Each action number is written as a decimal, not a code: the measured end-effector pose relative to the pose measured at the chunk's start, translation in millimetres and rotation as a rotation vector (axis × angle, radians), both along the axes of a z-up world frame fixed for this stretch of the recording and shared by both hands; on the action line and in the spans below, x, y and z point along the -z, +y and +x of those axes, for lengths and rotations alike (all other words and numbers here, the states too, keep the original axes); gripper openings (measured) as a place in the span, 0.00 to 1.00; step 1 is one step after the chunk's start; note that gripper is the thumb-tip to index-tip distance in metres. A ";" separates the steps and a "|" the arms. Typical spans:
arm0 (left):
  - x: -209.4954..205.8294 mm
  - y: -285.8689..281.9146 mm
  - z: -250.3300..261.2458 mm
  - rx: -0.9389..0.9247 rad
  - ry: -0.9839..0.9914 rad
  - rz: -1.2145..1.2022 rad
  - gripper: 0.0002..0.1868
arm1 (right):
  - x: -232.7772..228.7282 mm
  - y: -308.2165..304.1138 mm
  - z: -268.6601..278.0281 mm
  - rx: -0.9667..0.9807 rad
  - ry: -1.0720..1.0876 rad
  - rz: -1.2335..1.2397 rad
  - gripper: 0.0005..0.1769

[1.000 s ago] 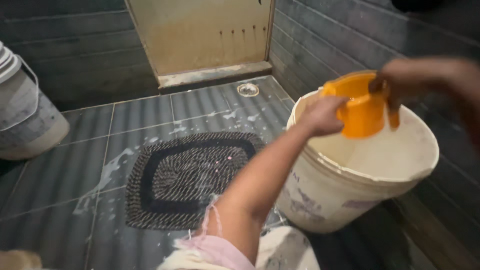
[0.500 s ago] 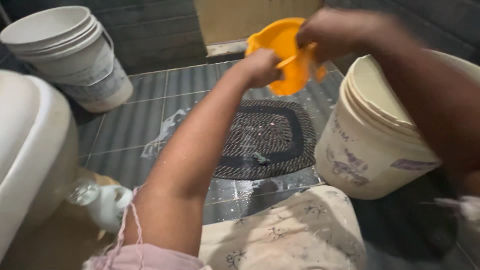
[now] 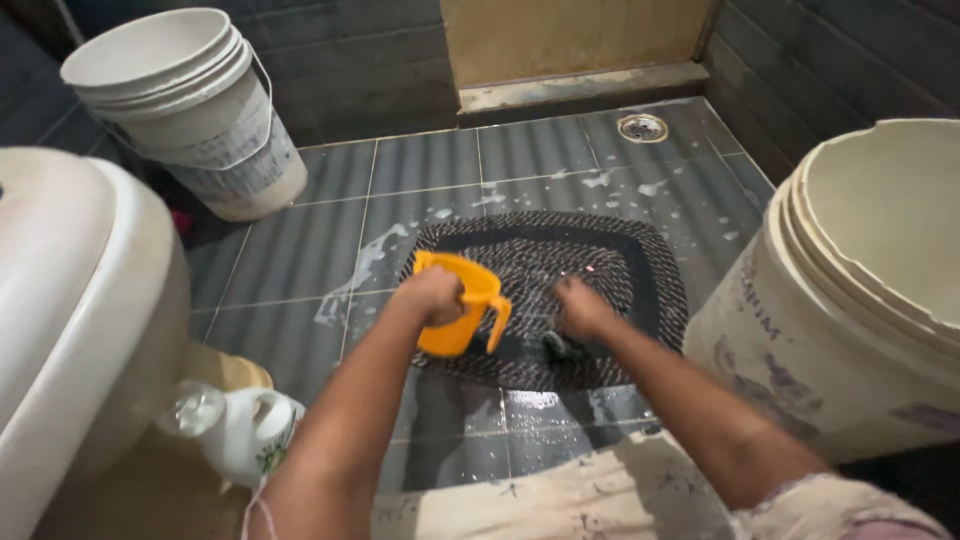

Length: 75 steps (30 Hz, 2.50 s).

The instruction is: The person scrubs a rug with a brush after applying soapy water from a pitcher and a bucket.

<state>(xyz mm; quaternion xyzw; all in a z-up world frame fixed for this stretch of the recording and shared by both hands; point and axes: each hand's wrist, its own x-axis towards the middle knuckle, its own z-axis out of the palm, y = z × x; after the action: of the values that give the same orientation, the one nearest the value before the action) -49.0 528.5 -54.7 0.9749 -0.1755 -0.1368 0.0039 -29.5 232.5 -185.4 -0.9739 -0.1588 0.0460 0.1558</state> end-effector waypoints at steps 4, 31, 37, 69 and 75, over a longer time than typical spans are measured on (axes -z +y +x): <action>7.7 -0.5 -4.8 0.044 0.082 0.031 0.29 | 76.3 11.4 -27.0 0.151 0.243 -0.033 0.40; -82.5 -90.4 65.8 0.389 0.032 0.317 0.40 | 111.4 96.8 142.0 0.434 0.871 1.651 0.20; -90.6 -117.8 81.5 0.379 -0.011 0.475 0.43 | 94.6 126.7 161.2 0.342 0.880 1.758 0.25; 148.9 149.7 -0.1 -0.819 -0.018 0.092 0.13 | 146.0 9.5 0.9 0.419 -0.343 0.123 0.35; 158.9 157.6 -4.3 -0.878 -0.047 0.130 0.13 | 162.2 0.6 3.0 0.325 -0.503 0.145 0.34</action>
<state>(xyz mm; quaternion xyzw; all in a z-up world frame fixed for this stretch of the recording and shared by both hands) -53.3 686.1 -213.7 0.9582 0.2639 -0.1107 -0.0039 -26.5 233.1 -347.6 -0.9537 -0.0372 -0.2333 0.1861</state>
